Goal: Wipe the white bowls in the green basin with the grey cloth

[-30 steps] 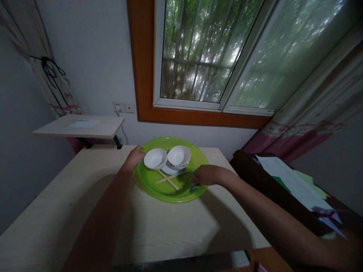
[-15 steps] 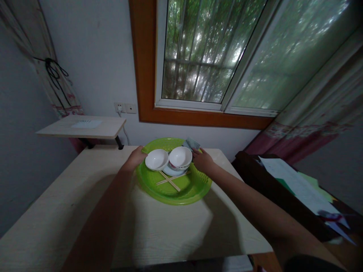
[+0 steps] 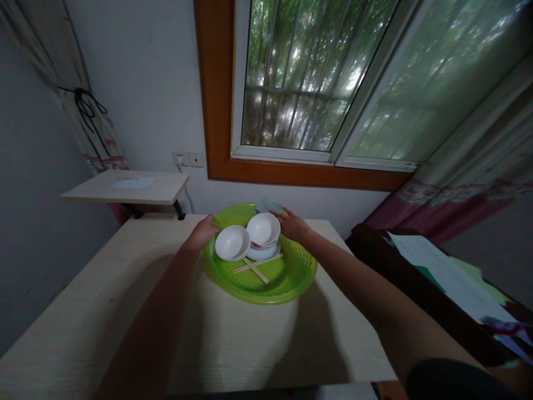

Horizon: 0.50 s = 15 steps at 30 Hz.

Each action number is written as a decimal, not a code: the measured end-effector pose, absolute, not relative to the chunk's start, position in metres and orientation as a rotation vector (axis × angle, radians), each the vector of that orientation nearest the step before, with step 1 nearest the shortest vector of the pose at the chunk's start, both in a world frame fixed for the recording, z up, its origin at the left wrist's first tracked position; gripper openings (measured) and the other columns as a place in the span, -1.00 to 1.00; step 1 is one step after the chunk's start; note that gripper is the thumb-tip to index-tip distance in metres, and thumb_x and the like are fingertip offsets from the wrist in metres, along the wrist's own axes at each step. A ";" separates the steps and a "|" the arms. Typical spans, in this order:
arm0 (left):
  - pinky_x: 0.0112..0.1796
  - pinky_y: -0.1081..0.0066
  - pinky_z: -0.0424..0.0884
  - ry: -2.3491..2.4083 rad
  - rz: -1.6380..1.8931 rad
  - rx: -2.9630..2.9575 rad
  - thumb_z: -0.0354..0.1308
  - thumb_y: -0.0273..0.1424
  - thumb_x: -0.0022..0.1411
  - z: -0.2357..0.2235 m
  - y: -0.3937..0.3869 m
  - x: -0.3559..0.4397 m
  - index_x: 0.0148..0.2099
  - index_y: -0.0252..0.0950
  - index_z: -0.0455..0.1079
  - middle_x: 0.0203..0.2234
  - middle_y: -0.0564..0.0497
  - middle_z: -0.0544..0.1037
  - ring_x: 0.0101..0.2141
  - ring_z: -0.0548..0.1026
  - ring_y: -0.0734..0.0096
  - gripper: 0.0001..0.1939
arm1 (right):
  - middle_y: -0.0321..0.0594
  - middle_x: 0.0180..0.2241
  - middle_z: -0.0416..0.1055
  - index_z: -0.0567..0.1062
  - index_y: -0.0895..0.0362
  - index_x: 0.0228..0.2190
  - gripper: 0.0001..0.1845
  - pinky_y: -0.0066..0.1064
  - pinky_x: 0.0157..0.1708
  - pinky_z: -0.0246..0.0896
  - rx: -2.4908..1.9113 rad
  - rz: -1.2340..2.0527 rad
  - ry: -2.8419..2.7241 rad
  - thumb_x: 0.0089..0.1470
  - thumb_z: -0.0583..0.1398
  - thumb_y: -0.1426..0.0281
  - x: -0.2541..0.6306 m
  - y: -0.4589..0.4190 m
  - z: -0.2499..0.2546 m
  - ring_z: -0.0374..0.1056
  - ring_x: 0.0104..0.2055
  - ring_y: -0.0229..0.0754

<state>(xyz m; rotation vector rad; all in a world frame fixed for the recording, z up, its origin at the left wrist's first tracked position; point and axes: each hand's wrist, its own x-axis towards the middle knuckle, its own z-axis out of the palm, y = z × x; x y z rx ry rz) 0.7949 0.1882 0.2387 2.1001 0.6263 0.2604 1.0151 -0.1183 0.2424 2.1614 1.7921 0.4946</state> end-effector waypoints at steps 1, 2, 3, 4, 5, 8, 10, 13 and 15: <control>-0.33 0.42 0.41 0.634 0.257 2.108 0.22 -0.50 0.20 0.239 0.188 0.795 0.04 -0.35 0.47 -0.24 -0.12 0.67 -0.36 0.58 0.30 -0.66 | 0.02 0.27 0.39 0.52 0.20 0.15 -0.52 0.03 0.46 -0.21 2.156 0.503 1.807 0.25 0.10 0.53 1.017 -0.115 0.241 0.01 0.48 0.00; -0.33 0.42 0.41 0.643 0.257 2.117 0.22 -0.50 0.20 0.240 0.188 0.795 0.04 -0.35 0.47 -0.24 -0.12 0.67 -0.35 0.58 0.30 -0.66 | 0.02 0.28 0.38 0.52 0.20 0.16 -0.52 0.05 0.46 -0.22 2.150 0.508 1.823 0.25 0.10 0.53 1.018 -0.113 0.240 0.01 0.48 0.00; -0.32 0.42 0.41 0.649 0.259 2.124 0.21 -0.50 0.20 0.240 0.188 0.795 0.04 -0.35 0.47 -0.23 -0.12 0.67 -0.34 0.58 0.29 -0.66 | 0.02 0.28 0.38 0.51 0.19 0.17 -0.52 0.07 0.46 -0.23 2.144 0.510 1.839 0.25 0.11 0.52 1.020 -0.110 0.238 0.01 0.48 0.02; -0.32 0.42 0.41 0.653 0.261 2.127 0.21 -0.49 0.20 0.241 0.187 0.795 0.04 -0.34 0.47 -0.23 -0.12 0.67 -0.34 0.58 0.29 -0.67 | 0.02 0.29 0.37 0.52 0.19 0.17 -0.51 0.09 0.46 -0.22 2.138 0.513 1.854 0.25 0.11 0.51 1.021 -0.108 0.236 0.00 0.48 0.03; -0.32 0.42 0.41 0.654 0.262 2.128 0.21 -0.48 0.20 0.241 0.187 0.795 0.04 -0.34 0.47 -0.23 -0.12 0.66 -0.33 0.58 0.29 -0.67 | 0.02 0.29 0.37 0.52 0.19 0.16 -0.51 0.10 0.45 -0.22 2.132 0.521 1.866 0.23 0.12 0.51 1.022 -0.107 0.234 0.00 0.48 0.04; -0.33 0.41 0.41 0.650 0.263 2.133 0.21 -0.46 0.22 0.242 0.185 0.794 0.02 -0.32 0.46 -0.20 -0.14 0.66 -0.32 0.58 0.28 -0.69 | 0.01 0.27 0.40 0.54 0.19 0.14 -0.52 0.11 0.45 -0.22 2.108 0.566 1.883 0.20 0.14 0.51 1.024 -0.104 0.227 0.01 0.47 0.06; -0.32 0.41 0.40 0.657 0.258 2.146 0.21 -0.46 0.22 0.241 0.186 0.795 0.01 -0.31 0.46 -0.18 -0.16 0.66 -0.32 0.58 0.28 -0.71 | 0.01 0.25 0.42 0.55 0.18 0.13 -0.52 0.11 0.45 -0.21 2.089 0.589 1.880 0.20 0.14 0.50 1.025 -0.103 0.224 0.03 0.47 0.05; -0.30 0.41 0.40 0.661 0.255 2.172 0.21 -0.47 0.22 0.240 0.187 0.796 0.00 -0.31 0.45 -0.16 -0.16 0.65 -0.30 0.58 0.28 -0.72 | -0.01 0.21 0.47 0.55 0.15 0.13 -0.51 0.10 0.44 -0.20 2.080 0.578 1.836 0.20 0.14 0.50 1.023 -0.103 0.223 0.02 0.47 0.04; -0.29 0.41 0.40 0.654 0.257 2.182 0.21 -0.46 0.23 0.239 0.188 0.797 -0.01 -0.30 0.45 -0.16 -0.16 0.65 -0.28 0.58 0.29 -0.74 | -0.02 0.20 0.48 0.54 0.13 0.15 -0.49 0.11 0.45 -0.21 2.090 0.558 1.805 0.20 0.13 0.51 1.020 -0.103 0.224 0.01 0.48 0.02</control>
